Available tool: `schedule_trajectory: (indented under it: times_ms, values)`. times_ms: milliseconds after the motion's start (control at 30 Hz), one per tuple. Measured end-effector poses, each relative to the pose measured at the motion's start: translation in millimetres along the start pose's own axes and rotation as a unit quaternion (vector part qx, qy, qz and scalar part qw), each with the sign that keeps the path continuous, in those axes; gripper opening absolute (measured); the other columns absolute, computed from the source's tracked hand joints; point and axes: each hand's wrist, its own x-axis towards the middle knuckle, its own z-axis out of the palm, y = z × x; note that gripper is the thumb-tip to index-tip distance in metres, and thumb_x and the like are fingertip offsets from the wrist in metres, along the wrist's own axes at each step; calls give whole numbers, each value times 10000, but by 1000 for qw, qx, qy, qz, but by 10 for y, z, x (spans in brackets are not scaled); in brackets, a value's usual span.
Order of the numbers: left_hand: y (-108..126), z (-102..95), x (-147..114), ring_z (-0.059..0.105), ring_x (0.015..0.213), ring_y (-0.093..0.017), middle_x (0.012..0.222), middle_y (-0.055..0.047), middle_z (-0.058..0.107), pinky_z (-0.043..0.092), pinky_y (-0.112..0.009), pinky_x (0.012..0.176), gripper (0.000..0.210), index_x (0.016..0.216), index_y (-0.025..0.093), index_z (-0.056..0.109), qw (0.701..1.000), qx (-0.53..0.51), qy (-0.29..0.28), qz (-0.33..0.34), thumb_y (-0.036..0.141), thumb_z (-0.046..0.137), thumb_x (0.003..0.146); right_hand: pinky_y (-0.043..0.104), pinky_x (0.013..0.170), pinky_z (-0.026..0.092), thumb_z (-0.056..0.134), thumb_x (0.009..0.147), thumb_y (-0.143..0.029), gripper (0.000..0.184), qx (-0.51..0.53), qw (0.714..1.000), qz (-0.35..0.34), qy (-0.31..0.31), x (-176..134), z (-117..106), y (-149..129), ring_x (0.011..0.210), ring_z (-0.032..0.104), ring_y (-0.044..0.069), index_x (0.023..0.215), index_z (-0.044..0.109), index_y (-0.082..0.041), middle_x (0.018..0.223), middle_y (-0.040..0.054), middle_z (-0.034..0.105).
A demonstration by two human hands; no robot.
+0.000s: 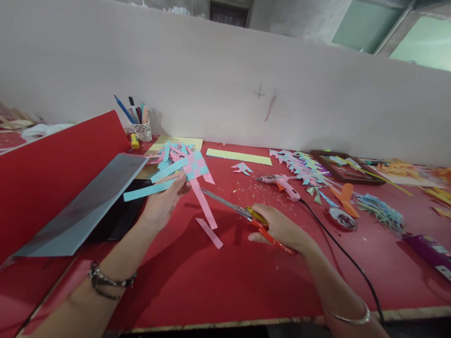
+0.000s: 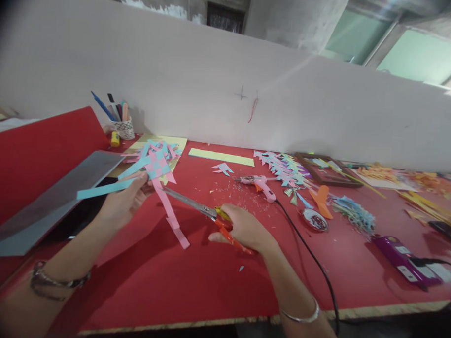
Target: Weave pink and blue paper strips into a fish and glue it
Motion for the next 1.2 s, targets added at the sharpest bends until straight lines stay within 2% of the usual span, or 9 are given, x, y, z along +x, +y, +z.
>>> schedule_trajectory:
  times_ms: [300,533,733,1000,1200]
  values:
    - [40,54,-46,538,512,-84,522,41,581,486,-202,503,205,552,164,601,1000,7,20,-23,292,753,499,229,544,239,558,722,-451,325,3,1000,1,-4,3,6,-25,607,366,109,681,364,-194,690,-22,458]
    - [47,83,-52,547,502,-84,512,39,577,480,-194,497,134,517,179,594,999,21,23,-24,232,704,571,223,534,259,557,733,-390,278,-3,1000,17,-12,5,-5,-58,590,372,101,676,366,-196,669,-33,449]
    - [44,70,-51,543,496,-95,505,32,568,485,-222,508,134,510,178,586,998,39,31,-26,201,687,594,227,539,262,549,735,-409,285,2,1000,10,-11,5,-9,-47,597,381,104,670,372,-195,673,-32,453]
    - [36,69,-62,544,520,-100,532,22,582,495,-222,499,115,526,171,616,998,47,23,-16,238,711,524,225,539,264,539,735,-445,306,10,1000,7,-6,5,-7,-22,594,375,105,670,376,-195,666,-33,450]
    - [31,63,-56,534,521,-98,528,31,553,502,-239,541,139,515,173,579,998,63,8,-11,238,675,593,228,544,263,541,728,-486,334,13,1000,5,-1,0,-1,-9,598,383,107,667,396,-191,667,-29,457]
